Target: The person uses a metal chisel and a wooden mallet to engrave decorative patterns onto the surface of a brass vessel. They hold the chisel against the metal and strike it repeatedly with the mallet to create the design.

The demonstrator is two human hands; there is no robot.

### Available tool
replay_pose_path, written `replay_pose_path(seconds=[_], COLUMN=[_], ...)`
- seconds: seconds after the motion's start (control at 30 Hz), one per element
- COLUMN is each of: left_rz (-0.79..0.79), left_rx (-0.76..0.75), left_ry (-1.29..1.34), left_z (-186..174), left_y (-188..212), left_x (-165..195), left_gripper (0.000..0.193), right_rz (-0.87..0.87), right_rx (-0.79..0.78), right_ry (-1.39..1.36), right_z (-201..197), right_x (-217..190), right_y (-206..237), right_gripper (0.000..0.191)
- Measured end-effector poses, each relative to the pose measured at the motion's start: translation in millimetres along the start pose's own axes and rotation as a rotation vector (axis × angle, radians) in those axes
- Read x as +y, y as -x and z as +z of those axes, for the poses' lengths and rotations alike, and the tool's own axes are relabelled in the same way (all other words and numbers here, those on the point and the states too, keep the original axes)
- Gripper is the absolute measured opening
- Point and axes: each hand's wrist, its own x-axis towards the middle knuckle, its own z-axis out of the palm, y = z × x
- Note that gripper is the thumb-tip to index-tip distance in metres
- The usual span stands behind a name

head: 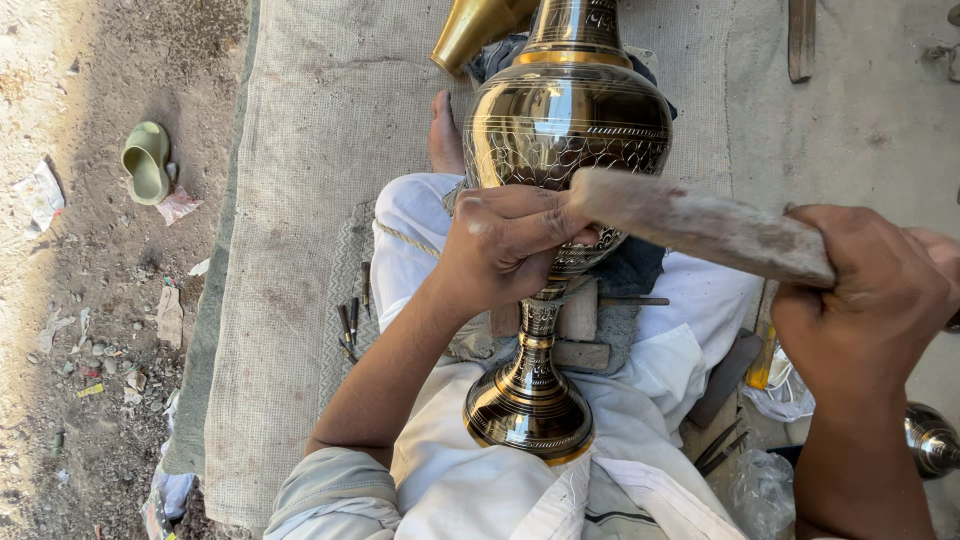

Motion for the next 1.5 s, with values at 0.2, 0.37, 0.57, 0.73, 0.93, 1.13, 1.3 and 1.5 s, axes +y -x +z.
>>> replay_pose_path(seconds=[0.2, 0.37, 0.57, 0.73, 0.93, 1.13, 1.3, 1.5], left_rz=[-0.056, -0.075, -0.101, -0.106, -0.094, -0.158, -0.122, -0.158], left_rx=[-0.043, -0.038, -0.033, -0.006, 0.151, 0.256, 0.287, 0.309], left_ry=[0.003, -0.005, 0.003, 0.024, -0.100, 0.024, -0.065, -0.090], left_z=[-3, -2, 0, 0, 7, 18, 23, 24], left_y=[-1, 0, 3, -2, -1, 7, 13, 11], left_x=[7, 7, 4, 5, 18, 12, 9, 14], left_gripper=[0.075, 0.074, 0.073, 0.072, 0.058, 0.063, 0.059, 0.056], right_rz=[0.101, 0.071, 0.055, 0.014, -0.143, 0.035, -0.152, -0.269], right_rx=[0.036, 0.037, 0.003, -0.069, -0.194, -0.212, -0.231, -0.190], right_ry=[-0.114, -0.103, -0.012, 0.083, 0.577, -0.090, -0.209, 0.085], right_z=[-2, -5, -7, -11, -13, -10, -13, -2], right_x=[-21, -37, -23, -19, -7, 19, -26, -57], right_y=[-14, -23, -18, -20, -48, -86, -104, -101], right_gripper=[0.021, 0.022, 0.020, 0.020, 0.023, 0.021, 0.035, 0.020])
